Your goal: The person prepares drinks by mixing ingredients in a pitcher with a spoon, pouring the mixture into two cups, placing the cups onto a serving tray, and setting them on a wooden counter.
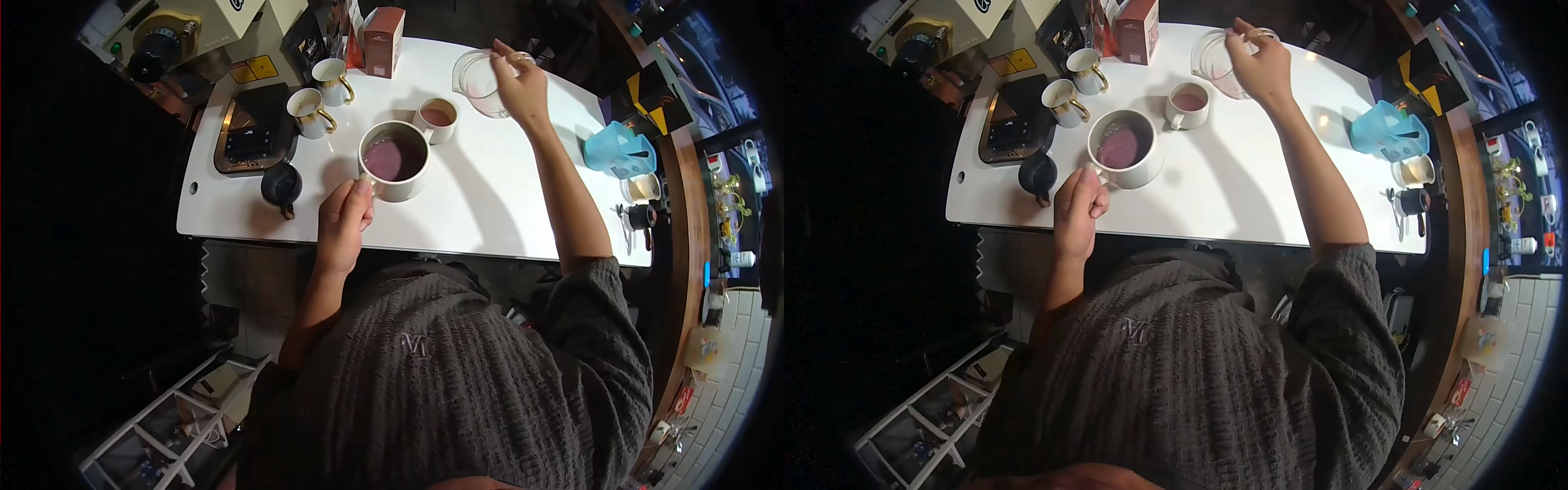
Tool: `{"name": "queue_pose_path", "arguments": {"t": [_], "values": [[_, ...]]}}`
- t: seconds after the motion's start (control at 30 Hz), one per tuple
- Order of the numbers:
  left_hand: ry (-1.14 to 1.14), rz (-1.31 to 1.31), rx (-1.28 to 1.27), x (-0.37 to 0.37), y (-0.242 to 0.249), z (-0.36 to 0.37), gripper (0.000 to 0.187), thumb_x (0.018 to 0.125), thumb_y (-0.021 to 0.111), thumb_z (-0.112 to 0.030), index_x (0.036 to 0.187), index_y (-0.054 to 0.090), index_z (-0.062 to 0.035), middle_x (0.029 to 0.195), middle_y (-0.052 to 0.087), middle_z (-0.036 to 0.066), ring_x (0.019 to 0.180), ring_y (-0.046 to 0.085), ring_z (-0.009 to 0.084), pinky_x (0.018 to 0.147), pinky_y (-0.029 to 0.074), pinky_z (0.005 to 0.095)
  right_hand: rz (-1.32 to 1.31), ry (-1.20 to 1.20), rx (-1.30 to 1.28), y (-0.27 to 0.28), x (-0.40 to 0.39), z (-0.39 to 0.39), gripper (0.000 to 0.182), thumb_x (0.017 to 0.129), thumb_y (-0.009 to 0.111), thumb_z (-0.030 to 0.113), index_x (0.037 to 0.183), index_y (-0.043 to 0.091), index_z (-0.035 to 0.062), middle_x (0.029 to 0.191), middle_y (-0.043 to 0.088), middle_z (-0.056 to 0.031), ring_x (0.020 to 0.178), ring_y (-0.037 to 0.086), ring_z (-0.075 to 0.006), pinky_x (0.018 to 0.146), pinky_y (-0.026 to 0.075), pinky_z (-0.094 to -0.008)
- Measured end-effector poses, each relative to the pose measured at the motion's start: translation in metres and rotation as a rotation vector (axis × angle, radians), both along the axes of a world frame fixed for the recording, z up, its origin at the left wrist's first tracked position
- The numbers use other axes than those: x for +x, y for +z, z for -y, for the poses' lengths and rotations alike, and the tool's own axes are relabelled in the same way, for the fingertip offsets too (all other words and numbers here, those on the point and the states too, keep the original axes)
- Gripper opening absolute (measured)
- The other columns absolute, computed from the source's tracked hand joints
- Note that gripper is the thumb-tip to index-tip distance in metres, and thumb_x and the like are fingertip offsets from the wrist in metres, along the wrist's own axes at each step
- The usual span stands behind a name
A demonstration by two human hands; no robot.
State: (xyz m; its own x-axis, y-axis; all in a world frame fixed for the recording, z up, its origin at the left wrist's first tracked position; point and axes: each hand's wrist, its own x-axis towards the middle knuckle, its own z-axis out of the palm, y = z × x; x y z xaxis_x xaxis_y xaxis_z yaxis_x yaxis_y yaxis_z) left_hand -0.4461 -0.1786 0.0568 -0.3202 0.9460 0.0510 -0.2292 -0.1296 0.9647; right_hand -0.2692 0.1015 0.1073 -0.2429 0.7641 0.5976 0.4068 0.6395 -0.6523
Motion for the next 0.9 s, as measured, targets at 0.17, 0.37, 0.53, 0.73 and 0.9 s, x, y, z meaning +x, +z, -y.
{"name": "queue_pose_path", "arguments": {"t": [0.17, 0.37, 0.53, 0.73, 0.9], "values": [[0.181, 0.056, 0.047, 0.008, -0.003, 0.009, 0.033, 0.098, 0.047, -0.026, 0.072, 0.048, -0.0064, 0.061, 0.039, -0.004, 0.055, 0.032, 0.0039, 0.050, 0.024, 0.0215, 0.304, 0.121, 0.273, -0.038, -0.008, -0.030, 0.041, 0.079, 0.062, 0.032, 0.107, 0.067, 0.0023, 0.108, 0.068, -0.0107, 0.101, 0.062, -0.0276, 0.096, 0.039, -0.0383], [0.272, 0.064, 0.005, 0.021, -0.002, 0.016, 0.033, 0.098, 0.047, -0.026, 0.072, 0.048, -0.0068, 0.061, 0.039, -0.004, 0.055, 0.031, 0.0038, 0.050, 0.024, 0.0214, 0.598, 0.207, 0.459, -0.051, -0.021, -0.029, 0.049, 0.081, 0.062, 0.030, 0.124, 0.059, 0.0067, 0.109, 0.066, -0.0086, 0.111, 0.057, -0.0231, 0.101, 0.030, -0.0430], [0.321, 0.044, -0.031, 0.027, -0.003, 0.020, 0.035, 0.098, 0.047, -0.027, 0.070, 0.047, -0.0077, 0.060, 0.039, -0.004, 0.055, 0.032, 0.0039, 0.050, 0.024, 0.0216, 0.634, 0.283, 0.620, -0.057, -0.028, -0.026, 0.048, 0.079, 0.064, 0.030, 0.122, 0.060, 0.0085, 0.109, 0.065, -0.0092, 0.115, 0.054, -0.0213, 0.103, 0.031, -0.0447], [0.357, 0.023, -0.039, 0.030, -0.006, 0.025, 0.037, 0.098, 0.047, -0.028, 0.067, 0.046, -0.0078, 0.059, 0.038, -0.004, 0.055, 0.032, 0.0043, 0.050, 0.024, 0.0224, 0.737, 0.342, 0.708, -0.059, -0.029, -0.018, 0.044, 0.080, 0.065, 0.028, 0.121, 0.061, 0.0106, 0.116, 0.064, -0.0031, 0.118, 0.052, -0.0181, 0.102, 0.031, -0.0433], [0.370, 0.009, -0.069, 0.029, -0.006, 0.027, 0.039, 0.097, 0.049, -0.029, 0.065, 0.045, -0.0080, 0.060, 0.039, -0.004, 0.056, 0.032, 0.0042, 0.050, 0.024, 0.0225, 0.820, 0.344, 0.734, -0.058, -0.022, -0.019, 0.043, 0.084, 0.062, 0.031, 0.126, 0.058, 0.0192, 0.122, 0.060, 0.0038, 0.123, 0.048, -0.0145, 0.103, 0.030, -0.0434]]}}
